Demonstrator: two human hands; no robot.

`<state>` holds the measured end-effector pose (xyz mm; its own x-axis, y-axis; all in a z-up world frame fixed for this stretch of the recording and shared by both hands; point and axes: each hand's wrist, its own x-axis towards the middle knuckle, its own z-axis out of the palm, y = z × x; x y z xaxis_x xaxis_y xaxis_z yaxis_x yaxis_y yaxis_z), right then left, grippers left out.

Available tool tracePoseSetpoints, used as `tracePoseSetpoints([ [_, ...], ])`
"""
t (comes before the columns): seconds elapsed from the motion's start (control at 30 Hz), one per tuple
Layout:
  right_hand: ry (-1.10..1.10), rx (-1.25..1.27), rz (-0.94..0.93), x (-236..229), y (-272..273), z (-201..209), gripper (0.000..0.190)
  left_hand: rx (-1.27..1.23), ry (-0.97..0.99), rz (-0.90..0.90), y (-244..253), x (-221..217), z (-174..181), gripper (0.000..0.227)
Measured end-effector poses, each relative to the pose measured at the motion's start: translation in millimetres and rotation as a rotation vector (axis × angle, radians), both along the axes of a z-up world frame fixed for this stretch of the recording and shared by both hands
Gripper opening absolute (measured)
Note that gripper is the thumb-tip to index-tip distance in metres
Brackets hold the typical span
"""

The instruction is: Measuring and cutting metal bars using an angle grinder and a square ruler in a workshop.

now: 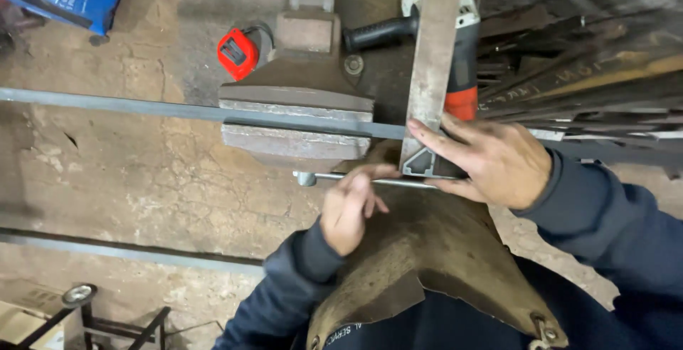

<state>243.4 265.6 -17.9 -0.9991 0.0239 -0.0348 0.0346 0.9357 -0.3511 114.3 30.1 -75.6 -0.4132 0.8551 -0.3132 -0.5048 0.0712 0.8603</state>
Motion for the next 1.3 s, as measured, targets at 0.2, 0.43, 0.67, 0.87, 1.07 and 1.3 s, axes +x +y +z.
tracePoseSetpoints([
  [0.2,-0.152,0.032,-0.036,-1.5,-6.4,-0.7,0.097,-0.207,0.304,0.156,-94.2,-23.8,-12.8,0.06],
  [0.43,-0.067,0.053,-0.04,-3.5,-7.6,0.8,0.087,0.017,0.476,0.228,-17.2,-68.3,102.7,0.086],
  [0.67,-0.046,0.048,-0.033,-3.2,-7.9,0.8,0.088,0.429,-0.121,0.442,-30.7,-50.5,43.6,0.072],
  [0.87,-0.047,0.087,-0.027,-3.7,-8.7,0.8,0.09,0.478,0.047,0.344,6.7,-39.5,53.5,0.082],
  [1.07,-0.052,0.085,-0.027,-4.8,-9.6,2.6,0.09,0.507,0.033,0.399,16.6,-30.1,42.3,0.083],
  [1.3,-0.032,0.049,-0.044,-6.1,-10.3,4.2,0.089,0.511,0.031,0.377,23.2,-24.7,38.8,0.082],
])
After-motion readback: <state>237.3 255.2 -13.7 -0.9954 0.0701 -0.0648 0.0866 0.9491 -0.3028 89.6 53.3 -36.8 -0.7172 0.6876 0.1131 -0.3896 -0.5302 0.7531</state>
